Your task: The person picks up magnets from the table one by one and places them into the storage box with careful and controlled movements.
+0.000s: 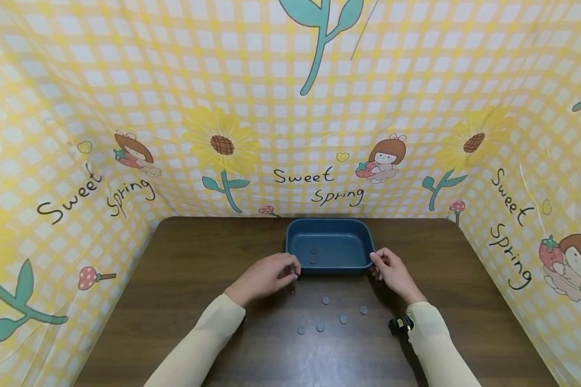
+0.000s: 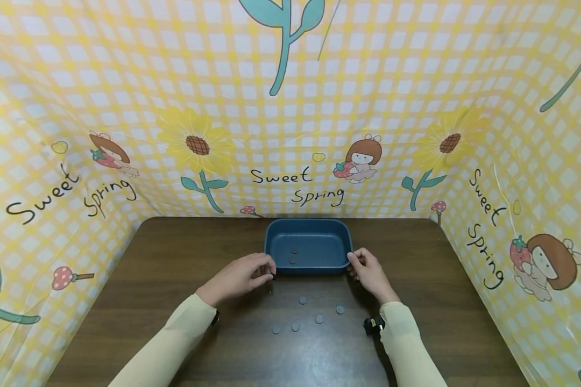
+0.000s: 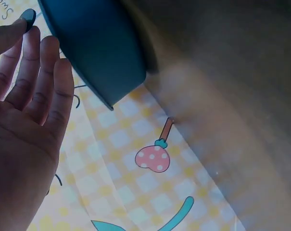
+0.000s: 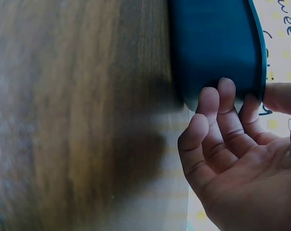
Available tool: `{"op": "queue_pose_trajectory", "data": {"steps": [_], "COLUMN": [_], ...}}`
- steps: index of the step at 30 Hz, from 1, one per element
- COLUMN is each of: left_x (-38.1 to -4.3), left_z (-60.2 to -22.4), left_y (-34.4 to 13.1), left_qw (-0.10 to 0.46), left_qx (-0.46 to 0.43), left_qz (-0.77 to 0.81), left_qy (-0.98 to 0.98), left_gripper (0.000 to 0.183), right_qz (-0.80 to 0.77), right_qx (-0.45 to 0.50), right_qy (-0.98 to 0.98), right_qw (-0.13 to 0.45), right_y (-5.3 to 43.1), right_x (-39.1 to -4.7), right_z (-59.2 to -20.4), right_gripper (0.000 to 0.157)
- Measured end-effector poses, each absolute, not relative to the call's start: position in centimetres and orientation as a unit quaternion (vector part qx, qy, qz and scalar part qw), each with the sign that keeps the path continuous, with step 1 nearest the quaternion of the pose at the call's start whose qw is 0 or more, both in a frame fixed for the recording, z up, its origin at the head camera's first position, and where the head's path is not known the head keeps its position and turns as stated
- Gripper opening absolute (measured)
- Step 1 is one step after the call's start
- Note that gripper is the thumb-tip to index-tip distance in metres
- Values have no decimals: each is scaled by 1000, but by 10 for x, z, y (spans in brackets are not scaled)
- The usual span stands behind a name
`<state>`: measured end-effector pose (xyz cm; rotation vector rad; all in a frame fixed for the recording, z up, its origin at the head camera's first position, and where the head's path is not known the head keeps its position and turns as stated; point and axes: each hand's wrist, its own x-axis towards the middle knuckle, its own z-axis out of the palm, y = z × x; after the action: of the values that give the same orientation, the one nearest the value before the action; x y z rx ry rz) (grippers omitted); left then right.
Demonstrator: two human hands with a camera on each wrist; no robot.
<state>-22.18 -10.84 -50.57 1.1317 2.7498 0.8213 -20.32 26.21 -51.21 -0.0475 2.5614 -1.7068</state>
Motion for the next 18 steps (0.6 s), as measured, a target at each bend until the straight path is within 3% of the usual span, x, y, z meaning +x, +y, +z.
{"op": "queue_pose_trajectory", "data": {"steps": [18], "left_x": [-255], "left_z": [-484], "left_y": [-94], "left_qw": [34], "left_qx": [350], "left_qz": [265], "left_qy": [898], "left_gripper": [10], "right_qz": [-553], "right_qx": [-7], "right_qy": [832], "right_qw": [33], "right_y": [264], "right_x": [-209], "right_z": [-522], "right_gripper": [28]}}
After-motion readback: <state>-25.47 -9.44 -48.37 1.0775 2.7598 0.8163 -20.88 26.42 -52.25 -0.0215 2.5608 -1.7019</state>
